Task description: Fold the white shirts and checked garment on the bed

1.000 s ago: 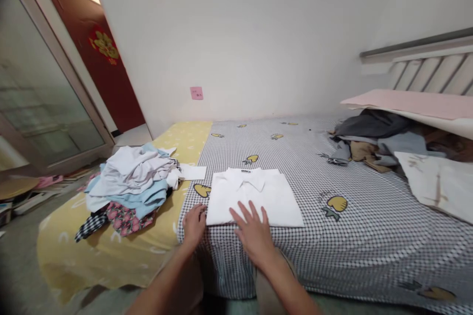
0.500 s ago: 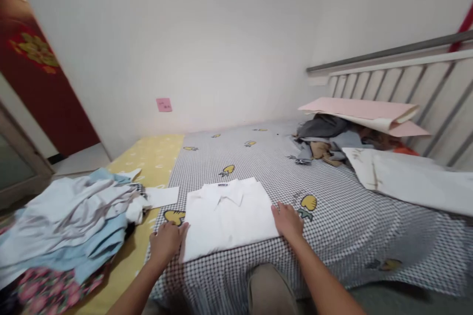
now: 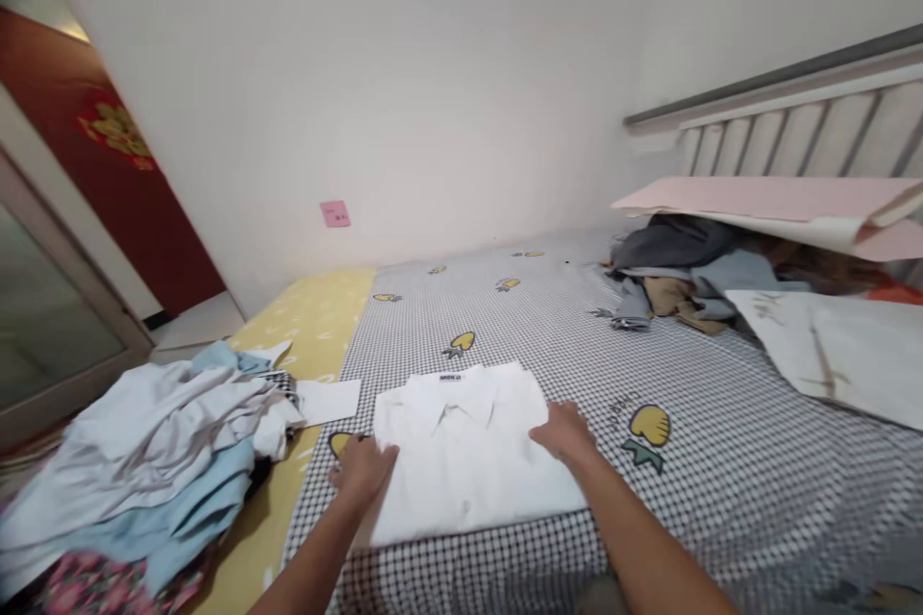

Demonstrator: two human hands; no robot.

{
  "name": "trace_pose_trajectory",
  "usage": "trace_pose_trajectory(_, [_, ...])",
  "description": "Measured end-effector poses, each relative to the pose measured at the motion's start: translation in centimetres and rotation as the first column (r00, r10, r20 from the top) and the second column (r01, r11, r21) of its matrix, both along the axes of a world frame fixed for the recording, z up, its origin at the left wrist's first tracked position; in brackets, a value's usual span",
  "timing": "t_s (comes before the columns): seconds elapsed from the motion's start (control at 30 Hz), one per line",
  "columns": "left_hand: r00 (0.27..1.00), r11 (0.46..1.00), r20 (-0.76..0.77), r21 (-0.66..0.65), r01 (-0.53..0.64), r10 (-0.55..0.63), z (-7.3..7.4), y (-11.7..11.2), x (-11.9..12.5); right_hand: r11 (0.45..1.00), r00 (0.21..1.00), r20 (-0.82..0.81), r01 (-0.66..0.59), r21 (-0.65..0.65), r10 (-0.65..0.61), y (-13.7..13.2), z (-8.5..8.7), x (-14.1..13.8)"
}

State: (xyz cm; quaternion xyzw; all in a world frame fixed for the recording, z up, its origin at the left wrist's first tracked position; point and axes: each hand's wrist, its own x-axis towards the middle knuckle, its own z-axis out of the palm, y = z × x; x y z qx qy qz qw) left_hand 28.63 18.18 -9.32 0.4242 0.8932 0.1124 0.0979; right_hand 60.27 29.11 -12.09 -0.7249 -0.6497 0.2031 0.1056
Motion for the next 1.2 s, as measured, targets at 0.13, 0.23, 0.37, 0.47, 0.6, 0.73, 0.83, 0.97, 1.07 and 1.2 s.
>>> trace_pose_trajectory(0.13, [0.999, 0.995, -0.009, 0.087, 0.05, -0.049, -0.3, 0.1, 0.2, 0.994, 0.995, -0.052, -0.086, 0.074, 0.09, -0.7, 0.1, -0.8])
trace_pose_trajectory(0.23, [0.996, 0.985, -0.001, 0.151, 0.083, -0.084, -0.3, 0.1, 0.4, 0.988, 0.991, -0.076, -0.098, 0.121, 0.108, -1.3, 0.5, -1.4])
trace_pose_trajectory(0.37, [0.989, 0.958, 0.025, 0.251, 0.137, -0.148, 0.7, 0.1, 1.2, 0.975, 0.988, -0.102, -0.09, 0.204, 0.113, -2.1, 1.6, -1.7])
trace_pose_trajectory(0.47, [0.979, 0.929, 0.017, 0.318, 0.189, -0.205, 2.2, 0.9, 2.3, 0.96, 0.991, -0.092, -0.071, 0.272, 0.1, -2.2, 2.7, -1.4])
trace_pose_trajectory(0.6, [0.948, 0.867, -0.001, 0.403, 0.293, -0.32, 4.3, 3.2, 4.9, 0.94, 0.999, -0.026, -0.01, 0.341, 0.02, -1.1, 5.0, 1.0])
trace_pose_trajectory(0.73, [0.901, 0.737, 0.014, 0.58, 0.346, -0.434, 6.1, 6.2, 10.1, 0.921, 0.996, 0.051, 0.048, 0.387, -0.074, 0.8, 8.2, 6.0])
trace_pose_trajectory(0.83, [0.862, 0.674, 0.059, 0.651, 0.349, -0.504, 7.1, 8.4, 15.1, 0.903, 0.985, 0.104, 0.083, 0.421, -0.139, 2.5, 10.6, 10.5])
trace_pose_trajectory(0.97, [0.821, 0.639, 0.119, 0.692, 0.334, -0.558, 7.1, 10.9, 21.3, 0.887, 0.963, 0.166, 0.12, 0.445, -0.214, 5.1, 12.6, 16.1])
trace_pose_trajectory(1.07, [0.806, 0.663, 0.147, 0.661, 0.351, -0.574, 5.3, 12.5, 24.8, 0.887, 0.946, 0.205, 0.141, 0.44, -0.252, 7.1, 12.4, 19.2])
trace_pose_trajectory(1.2, [0.8, 0.761, 0.237, 0.534, 0.368, -0.552, 0.9, 13.5, 26.9, 0.902, 0.935, 0.247, 0.139, 0.408, -0.256, 8.5, 9.0, 21.4])
